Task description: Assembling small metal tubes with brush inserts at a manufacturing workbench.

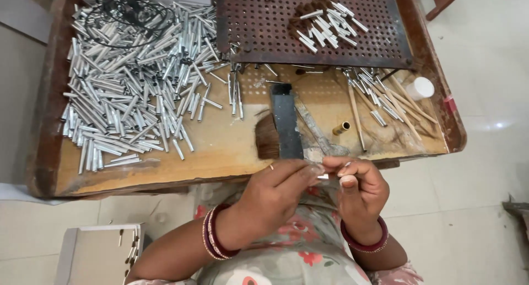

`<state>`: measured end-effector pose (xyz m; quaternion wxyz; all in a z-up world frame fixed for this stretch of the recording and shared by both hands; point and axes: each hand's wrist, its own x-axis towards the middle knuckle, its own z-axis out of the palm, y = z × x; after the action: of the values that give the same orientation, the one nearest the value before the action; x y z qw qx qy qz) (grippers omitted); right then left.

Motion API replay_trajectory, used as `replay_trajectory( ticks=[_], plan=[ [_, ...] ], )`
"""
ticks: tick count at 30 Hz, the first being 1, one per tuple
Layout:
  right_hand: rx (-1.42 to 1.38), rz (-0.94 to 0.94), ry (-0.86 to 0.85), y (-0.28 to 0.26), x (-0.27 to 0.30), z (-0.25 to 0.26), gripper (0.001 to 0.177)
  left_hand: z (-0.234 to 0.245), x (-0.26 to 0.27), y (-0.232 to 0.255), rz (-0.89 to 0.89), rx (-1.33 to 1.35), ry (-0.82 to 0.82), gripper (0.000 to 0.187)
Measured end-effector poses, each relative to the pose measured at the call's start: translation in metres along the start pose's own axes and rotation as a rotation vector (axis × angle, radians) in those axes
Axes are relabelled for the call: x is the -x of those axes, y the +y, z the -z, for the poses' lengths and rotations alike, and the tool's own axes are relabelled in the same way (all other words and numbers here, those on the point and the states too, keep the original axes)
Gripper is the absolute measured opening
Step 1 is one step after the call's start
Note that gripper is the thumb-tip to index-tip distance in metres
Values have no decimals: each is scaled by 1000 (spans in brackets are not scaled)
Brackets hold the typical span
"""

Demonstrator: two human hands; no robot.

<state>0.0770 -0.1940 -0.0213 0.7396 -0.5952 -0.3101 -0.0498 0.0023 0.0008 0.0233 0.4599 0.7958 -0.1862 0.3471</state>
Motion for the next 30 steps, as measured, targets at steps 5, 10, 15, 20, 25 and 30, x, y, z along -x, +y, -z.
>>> replay_trajectory(
  ticks=[5,10,15,20,25,30],
  plan=[
    [-89,-78,17,-2,17,7,26,-21,13,-9,-69,43,76,26],
    [-46,-91,10,-8,17,7,25,-21,14,-6,-74,84,96,28],
    [248,34,-62,-16,10,7,20,-16,11,-3,-37,61,72,31],
    [486,166,-153,-45,-7,4,12,-7,7,1,-38,79,45,33],
    [511,142,-245,-56,-17,2,23,-7,7,1,-32,49,45,30],
    [339,75,-211,-67,-28,-12,61,-7,10,1,51,82,112,22]
  ],
)
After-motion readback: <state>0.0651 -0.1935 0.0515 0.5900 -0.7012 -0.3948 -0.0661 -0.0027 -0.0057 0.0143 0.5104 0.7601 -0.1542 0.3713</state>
